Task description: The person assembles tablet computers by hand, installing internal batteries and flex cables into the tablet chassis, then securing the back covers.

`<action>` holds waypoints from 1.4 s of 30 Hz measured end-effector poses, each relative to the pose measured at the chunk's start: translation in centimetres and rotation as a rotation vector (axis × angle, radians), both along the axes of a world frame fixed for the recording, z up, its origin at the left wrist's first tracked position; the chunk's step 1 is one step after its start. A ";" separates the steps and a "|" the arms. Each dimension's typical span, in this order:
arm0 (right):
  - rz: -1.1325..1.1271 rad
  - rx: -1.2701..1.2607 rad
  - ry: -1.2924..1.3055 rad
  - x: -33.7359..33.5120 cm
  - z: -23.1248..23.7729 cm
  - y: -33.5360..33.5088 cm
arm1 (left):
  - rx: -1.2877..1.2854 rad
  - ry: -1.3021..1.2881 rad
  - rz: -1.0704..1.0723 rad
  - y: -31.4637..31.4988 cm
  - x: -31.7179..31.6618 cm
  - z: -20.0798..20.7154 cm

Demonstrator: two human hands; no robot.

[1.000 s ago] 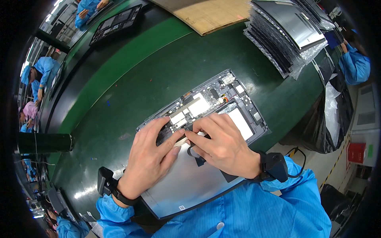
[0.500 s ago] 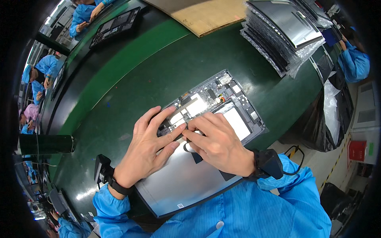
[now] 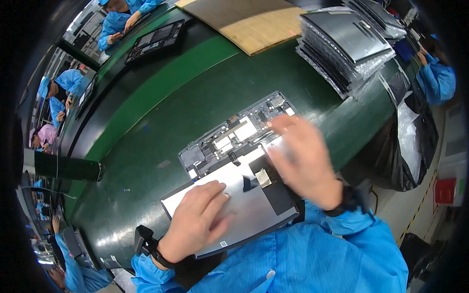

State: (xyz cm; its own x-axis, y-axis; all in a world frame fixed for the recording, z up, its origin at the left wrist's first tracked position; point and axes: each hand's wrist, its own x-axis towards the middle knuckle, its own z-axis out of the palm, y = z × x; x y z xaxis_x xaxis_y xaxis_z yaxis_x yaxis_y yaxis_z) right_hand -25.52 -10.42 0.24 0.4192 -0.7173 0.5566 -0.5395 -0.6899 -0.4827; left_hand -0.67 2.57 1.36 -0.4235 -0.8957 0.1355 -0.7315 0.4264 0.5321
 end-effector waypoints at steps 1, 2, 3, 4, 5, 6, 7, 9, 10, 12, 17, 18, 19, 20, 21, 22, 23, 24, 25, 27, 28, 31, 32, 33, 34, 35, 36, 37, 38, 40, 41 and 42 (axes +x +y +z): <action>-0.136 0.112 0.020 -2.0 0.2 -0.3 | 0.014 -0.021 0.014 0.2 -1.0 0.8; -0.270 0.226 0.033 -3.7 0.3 -0.5 | 0.030 -0.047 0.029 0.6 -1.9 1.5; -0.264 0.217 0.023 -4.4 0.5 -0.4 | 0.063 -0.135 -0.001 1.1 -2.4 1.7; -0.261 0.443 0.080 -4.8 0.7 -0.3 | 0.050 -0.142 0.007 1.4 -2.6 1.6; -0.254 0.667 0.137 -5.2 0.8 -0.2 | 0.038 -0.223 -0.026 1.6 -2.7 1.4; -0.254 0.656 0.129 -5.9 0.4 0.2 | 0.029 -0.302 -0.068 1.9 -2.9 1.3; -0.178 0.794 -0.090 -6.4 -0.5 0.4 | 0.017 -0.322 -0.059 2.2 -3.0 1.2; -0.056 0.983 -0.440 -7.0 -1.1 1.2 | 0.030 -0.353 -0.062 2.5 -2.7 1.9; -0.042 0.979 -0.438 -6.7 -1.0 1.1 | 0.055 -0.374 -0.072 2.8 -2.5 2.1; 0.075 1.277 -0.820 -5.7 -0.8 0.9 | 0.057 -0.356 -0.044 2.7 -1.4 2.4; 0.247 1.287 -0.937 6.9 -1.5 -5.3 | -0.136 -0.431 0.210 -1.6 7.3 2.9; 0.311 1.297 -0.948 10.1 -2.4 -7.7 | -0.198 -0.467 0.269 -3.2 9.8 3.3; 0.363 1.285 -0.974 13.7 -2.8 -9.7 | -0.232 -0.446 0.341 -4.3 12.1 3.2; 0.379 1.264 -0.999 17.1 -3.5 -11.8 | -0.274 -0.419 0.401 -5.7 14.3 2.8; 0.386 1.264 -1.036 20.4 -4.1 -13.7 | -0.289 -0.424 0.453 -7.3 16.6 1.9; 0.343 1.267 -1.071 24.5 -4.3 -14.4 | -0.296 -0.440 0.522 -7.7 19.0 1.0; 0.327 1.282 -1.049 28.2 -5.1 -15.4 | -0.300 -0.456 0.537 -7.8 20.8 0.3; 0.299 1.327 -1.061 31.2 -4.9 -15.3 | -0.268 -0.475 0.654 -7.9 22.4 -0.4; 0.246 1.296 -1.038 33.6 -5.8 -17.0 | -0.245 -0.478 0.741 -9.4 23.6 -1.3; 0.250 1.324 -0.942 38.3 -6.8 -18.6 | -0.242 -0.496 0.810 -10.0 25.9 -2.0; 0.290 1.294 -0.952 39.9 -7.6 -19.3 | -0.237 -0.499 0.876 -10.5 27.1 -2.6; 0.312 0.433 -0.264 40.8 -8.6 -19.5 | -0.229 -0.598 0.912 -9.7 30.7 -4.0; 0.128 0.072 -0.067 39.2 -6.9 -16.8 | -0.148 -0.672 0.933 -8.8 31.0 -3.8; 0.207 -0.083 -0.118 36.5 -5.8 -17.7 | -0.261 -0.920 0.934 -9.1 30.6 -4.1; 0.259 -0.043 -0.147 33.5 -5.0 -17.7 | -0.264 -0.903 0.925 -10.8 29.8 -3.8; 0.257 -0.029 -0.188 30.3 -5.9 -19.4 | -0.305 -0.554 0.794 -14.1 27.7 -2.1; 0.259 0.017 -0.218 27.3 -6.1 -20.3 | -0.321 -0.213 0.667 -17.0 26.0 -1.4; 0.261 0.136 -0.226 23.8 -4.9 -20.4 | -0.101 0.233 0.653 -20.8 24.3 -1.6; 0.166 0.067 -0.265 21.2 -6.1 -21.3 | 0.129 0.668 0.607 -25.3 22.1 -1.3; 0.129 0.505 -0.345 19.3 -4.8 -20.2 | 0.399 1.411 0.769 -32.2 20.5 -1.5; 0.162 0.491 -0.403 19.4 -4.9 -20.2 | 0.393 1.581 0.860 -35.8 21.4 -2.3; 0.195 0.476 -0.459 19.7 -5.0 -20.2 | 0.385 1.752 0.950 -39.1 22.4 -3.5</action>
